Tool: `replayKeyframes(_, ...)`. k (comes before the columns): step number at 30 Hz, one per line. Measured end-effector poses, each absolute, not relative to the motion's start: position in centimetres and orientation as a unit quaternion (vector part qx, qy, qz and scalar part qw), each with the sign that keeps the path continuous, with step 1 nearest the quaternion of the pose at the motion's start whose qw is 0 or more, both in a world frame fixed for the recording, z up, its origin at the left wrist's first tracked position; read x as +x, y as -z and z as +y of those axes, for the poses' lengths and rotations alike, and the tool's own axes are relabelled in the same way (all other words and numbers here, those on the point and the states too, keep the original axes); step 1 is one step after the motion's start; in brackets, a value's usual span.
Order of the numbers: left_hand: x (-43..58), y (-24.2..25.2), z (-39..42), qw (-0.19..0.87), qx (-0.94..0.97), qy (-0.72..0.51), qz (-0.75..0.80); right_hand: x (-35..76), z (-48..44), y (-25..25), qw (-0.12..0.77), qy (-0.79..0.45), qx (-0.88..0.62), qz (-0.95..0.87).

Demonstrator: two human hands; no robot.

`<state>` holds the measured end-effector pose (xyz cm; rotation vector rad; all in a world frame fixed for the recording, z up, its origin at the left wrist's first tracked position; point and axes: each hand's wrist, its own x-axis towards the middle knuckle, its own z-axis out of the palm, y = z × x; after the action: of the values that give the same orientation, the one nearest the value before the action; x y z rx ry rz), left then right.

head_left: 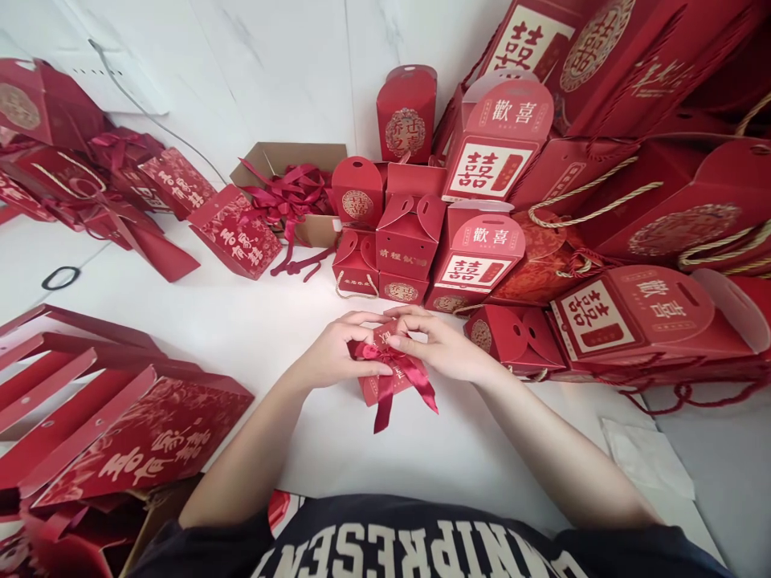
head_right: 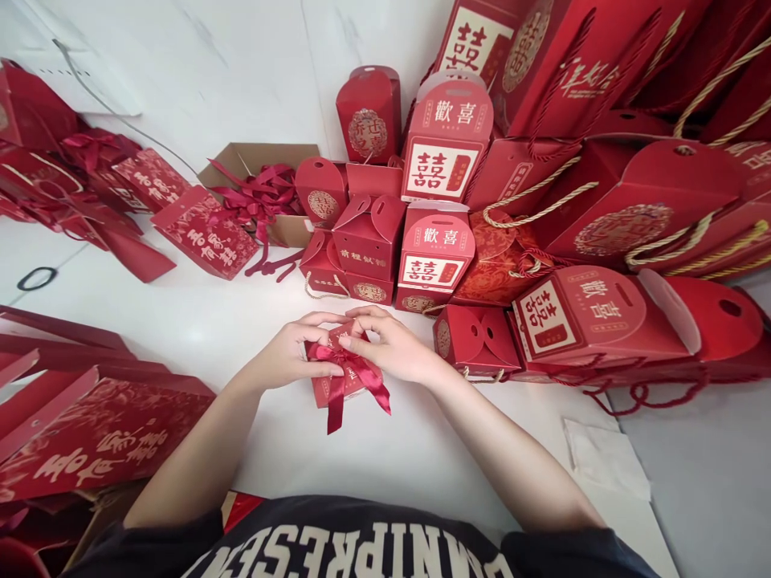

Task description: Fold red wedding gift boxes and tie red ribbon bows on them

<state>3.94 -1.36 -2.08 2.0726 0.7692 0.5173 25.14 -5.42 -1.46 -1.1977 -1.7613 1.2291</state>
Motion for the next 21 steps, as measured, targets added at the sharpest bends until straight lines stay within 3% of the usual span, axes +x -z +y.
replayKeyframes(10, 3.7, 1.5, -1.2, 0.283, 0.876, -0.207, 0.332, 27.1, -5.6, 2.3, 0.318, -0.467, -0.419, -0.711)
replayKeyframes(21, 3.5, 1.9, -1.1, 0.263, 0.89, -0.186, 0.323, 27.2, -6.2, 2.5, 0.319, -0.441, -0.429, -0.721)
